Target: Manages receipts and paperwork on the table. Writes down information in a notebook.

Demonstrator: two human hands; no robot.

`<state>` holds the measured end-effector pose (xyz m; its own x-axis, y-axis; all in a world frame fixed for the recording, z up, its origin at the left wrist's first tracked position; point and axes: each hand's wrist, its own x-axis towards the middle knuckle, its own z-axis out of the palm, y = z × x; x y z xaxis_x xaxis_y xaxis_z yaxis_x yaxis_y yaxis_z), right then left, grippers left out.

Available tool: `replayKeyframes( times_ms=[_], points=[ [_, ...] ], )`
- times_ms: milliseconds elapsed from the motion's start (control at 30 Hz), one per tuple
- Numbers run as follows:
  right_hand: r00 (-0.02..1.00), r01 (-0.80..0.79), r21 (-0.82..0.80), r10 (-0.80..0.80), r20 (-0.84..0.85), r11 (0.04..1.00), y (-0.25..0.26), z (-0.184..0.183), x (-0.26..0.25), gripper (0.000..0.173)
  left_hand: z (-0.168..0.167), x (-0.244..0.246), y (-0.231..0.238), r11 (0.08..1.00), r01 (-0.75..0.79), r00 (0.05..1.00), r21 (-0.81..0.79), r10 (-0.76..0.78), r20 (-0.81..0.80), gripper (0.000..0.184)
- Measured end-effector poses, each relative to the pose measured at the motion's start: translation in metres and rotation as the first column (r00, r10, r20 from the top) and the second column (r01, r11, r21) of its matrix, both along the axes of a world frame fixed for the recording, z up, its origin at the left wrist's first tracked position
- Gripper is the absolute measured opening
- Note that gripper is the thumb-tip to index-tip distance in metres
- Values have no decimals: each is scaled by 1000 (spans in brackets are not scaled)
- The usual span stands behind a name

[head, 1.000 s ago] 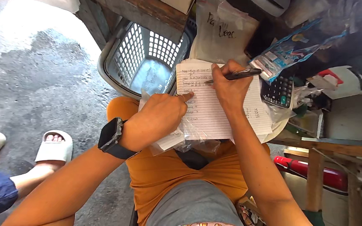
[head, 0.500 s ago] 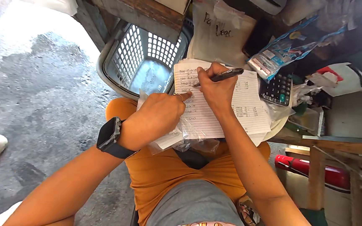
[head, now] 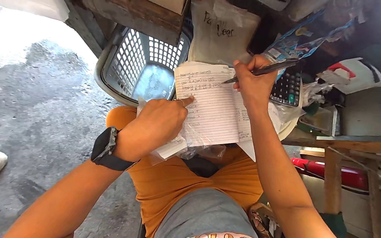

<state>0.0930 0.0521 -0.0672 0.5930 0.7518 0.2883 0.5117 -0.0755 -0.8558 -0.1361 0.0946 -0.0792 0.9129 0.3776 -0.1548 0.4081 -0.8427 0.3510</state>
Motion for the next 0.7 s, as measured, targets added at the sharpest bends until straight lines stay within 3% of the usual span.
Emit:
replayKeyframes(
  times_ms=[233, 400, 567, 700],
  points=[
    [987, -65, 37, 58, 150, 997, 5, -20, -18, 35, -2, -1, -2, 1000, -10, 1000, 20, 10, 25, 14],
    [966, 2, 13, -6, 260, 1000, 3, -22, -2, 32, -3, -1, 0, 1000, -16, 1000, 2, 16, 7, 16],
    [992, 11, -19, -9, 128, 1000, 1, -16, 6, 30, -5, -3, 4, 1000, -1, 997, -17, 2, 74, 15],
    [990, -100, 70, 106, -90, 993, -20, 24, 27, 24, 11, -31, 15, 991, 95, 935, -91, -58, 349, 20]
  ],
)
